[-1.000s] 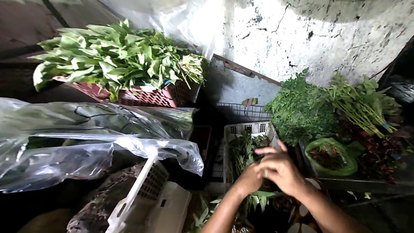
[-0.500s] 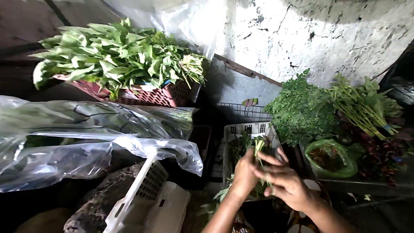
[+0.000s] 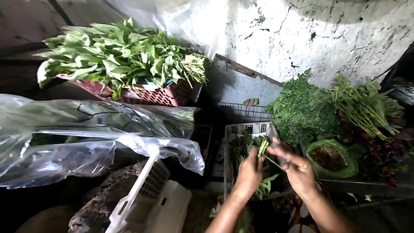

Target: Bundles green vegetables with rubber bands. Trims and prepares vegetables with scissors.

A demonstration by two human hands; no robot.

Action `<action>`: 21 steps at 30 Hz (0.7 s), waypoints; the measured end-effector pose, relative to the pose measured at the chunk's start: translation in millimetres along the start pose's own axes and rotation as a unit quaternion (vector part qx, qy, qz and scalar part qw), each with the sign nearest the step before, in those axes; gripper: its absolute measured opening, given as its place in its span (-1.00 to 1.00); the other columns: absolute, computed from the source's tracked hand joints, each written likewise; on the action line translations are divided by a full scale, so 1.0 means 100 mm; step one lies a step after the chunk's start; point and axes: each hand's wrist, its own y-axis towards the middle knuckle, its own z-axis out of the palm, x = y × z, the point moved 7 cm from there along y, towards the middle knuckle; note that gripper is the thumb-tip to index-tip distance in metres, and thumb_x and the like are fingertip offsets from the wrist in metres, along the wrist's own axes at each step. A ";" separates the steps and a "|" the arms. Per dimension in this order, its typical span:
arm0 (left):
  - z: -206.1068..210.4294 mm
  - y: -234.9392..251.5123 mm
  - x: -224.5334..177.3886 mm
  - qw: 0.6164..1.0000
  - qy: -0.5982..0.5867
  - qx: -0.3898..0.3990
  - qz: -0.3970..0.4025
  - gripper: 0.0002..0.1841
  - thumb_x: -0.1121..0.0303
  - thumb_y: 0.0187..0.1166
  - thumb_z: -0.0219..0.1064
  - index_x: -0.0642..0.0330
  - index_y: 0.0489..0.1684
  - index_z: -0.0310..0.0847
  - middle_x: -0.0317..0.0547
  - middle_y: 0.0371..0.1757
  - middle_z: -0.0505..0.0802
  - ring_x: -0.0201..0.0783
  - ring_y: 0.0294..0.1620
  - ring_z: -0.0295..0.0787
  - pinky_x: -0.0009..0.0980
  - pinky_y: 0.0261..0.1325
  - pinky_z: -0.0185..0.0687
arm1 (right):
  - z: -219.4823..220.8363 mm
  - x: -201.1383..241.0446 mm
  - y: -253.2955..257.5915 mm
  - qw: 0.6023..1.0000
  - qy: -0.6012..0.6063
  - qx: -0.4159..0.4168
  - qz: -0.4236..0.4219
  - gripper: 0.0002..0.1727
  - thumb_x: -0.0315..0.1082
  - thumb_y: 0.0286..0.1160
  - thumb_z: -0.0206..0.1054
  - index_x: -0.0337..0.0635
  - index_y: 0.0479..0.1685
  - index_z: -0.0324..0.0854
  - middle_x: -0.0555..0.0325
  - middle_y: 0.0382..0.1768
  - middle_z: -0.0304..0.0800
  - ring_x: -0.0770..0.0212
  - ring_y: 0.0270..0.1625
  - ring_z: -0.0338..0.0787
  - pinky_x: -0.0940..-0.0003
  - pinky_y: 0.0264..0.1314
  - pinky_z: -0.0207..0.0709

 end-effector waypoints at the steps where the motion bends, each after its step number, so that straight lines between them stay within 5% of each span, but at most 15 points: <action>1: -0.01 -0.01 -0.03 0.999 -0.009 -0.041 0.004 -0.65 0.24 0.80 0.13 0.17 0.42 0.50 -0.07 -0.21 0.80 -0.20 -0.25 0.77 -0.16 -0.06 0.73 | -0.03 -0.11 -0.01 0.993 0.085 -0.051 0.058 -0.53 -0.04 0.65 0.34 -0.16 0.34 0.77 -0.04 0.42 0.76 0.03 0.63 0.59 0.10 0.77 0.36; 4: 0.10 -0.06 -0.14 0.990 0.024 -0.125 0.068 -0.68 0.28 0.71 0.24 0.23 0.30 0.62 -0.08 -0.15 0.87 -0.18 -0.18 0.82 -0.07 0.04 0.72 | -0.06 -0.36 -0.03 0.949 0.208 -0.142 0.189 -0.48 -0.24 0.70 0.26 -0.42 0.49 0.51 -0.16 0.57 0.58 0.03 0.65 0.53 0.11 0.68 0.42; 7: 0.25 -0.09 -0.18 0.974 0.118 -0.134 0.136 -0.71 0.29 0.66 0.31 0.22 0.20 0.72 -0.07 -0.10 0.91 -0.09 -0.10 0.86 0.09 0.14 0.65 | -0.16 -0.42 0.01 0.954 0.128 -0.132 0.237 -0.57 -0.48 0.66 0.18 -0.50 0.45 0.54 -0.16 0.36 0.76 0.07 0.41 0.75 0.20 0.48 0.61; 10: 0.36 -0.14 -0.15 0.959 0.219 -0.073 0.165 -0.75 0.28 0.63 0.33 0.17 0.10 0.78 -0.04 -0.11 0.93 -0.02 -0.07 0.90 0.14 0.14 0.68 | -0.26 -0.40 0.04 0.963 -0.090 -0.033 0.252 -0.82 -0.51 0.51 0.35 -0.37 -0.01 0.76 0.06 -0.07 0.88 0.32 -0.03 0.86 0.41 0.10 0.76; 12: 0.43 -0.19 -0.16 0.958 0.246 0.006 0.145 -0.77 0.26 0.61 0.35 0.18 0.06 0.76 -0.03 -0.17 0.92 0.01 -0.08 0.90 0.14 0.25 0.65 | -0.25 -0.38 0.02 0.928 -0.238 0.114 0.264 -0.82 -0.36 0.58 0.31 -0.26 -0.06 0.77 0.09 -0.05 0.84 0.34 0.04 0.81 0.37 0.20 0.69; 14: 0.46 -0.22 -0.15 0.961 0.253 0.077 0.083 -0.58 0.26 0.53 0.42 0.28 0.29 0.59 0.06 -0.26 0.89 0.11 -0.12 0.89 0.17 0.24 0.66 | -0.17 -0.26 -0.02 0.877 -0.360 0.232 0.219 -0.77 -0.23 0.64 0.25 -0.14 -0.02 0.76 0.09 0.06 0.80 0.21 0.25 0.72 0.19 0.45 0.54; 17: 0.45 -0.22 -0.08 0.968 0.209 0.139 -0.012 -0.05 0.32 0.43 0.49 0.27 0.84 -0.06 0.20 -0.15 0.88 0.23 -0.08 0.88 0.20 0.12 0.74 | 0.04 -0.04 -0.15 0.796 -0.426 0.394 0.175 -0.57 -0.05 0.79 0.13 -0.15 0.33 0.63 -0.03 0.24 0.76 -0.02 0.43 0.67 -0.11 0.70 0.26; 19: 0.44 -0.21 -0.10 0.977 0.168 0.134 -0.005 0.17 0.38 0.35 0.54 0.15 0.93 -0.39 0.15 -0.10 0.88 0.17 -0.10 0.89 0.17 0.07 0.75 | 0.10 0.05 -0.20 0.766 -0.442 0.448 0.133 -0.59 -0.05 0.77 0.20 -0.17 0.30 0.59 -0.02 0.04 0.84 -0.01 0.19 0.81 -0.14 0.58 0.38; 21: 0.37 -0.26 -0.24 0.984 0.141 0.026 0.109 0.21 0.34 0.22 0.66 0.26 0.91 -0.22 0.16 0.18 0.83 0.16 0.12 0.84 0.26 0.21 0.68 | -0.04 0.19 -0.05 0.795 -0.458 0.394 0.058 -0.77 -0.17 0.68 0.31 -0.08 0.05 0.74 0.10 -0.18 0.86 0.07 -0.02 0.85 -0.12 0.38 0.51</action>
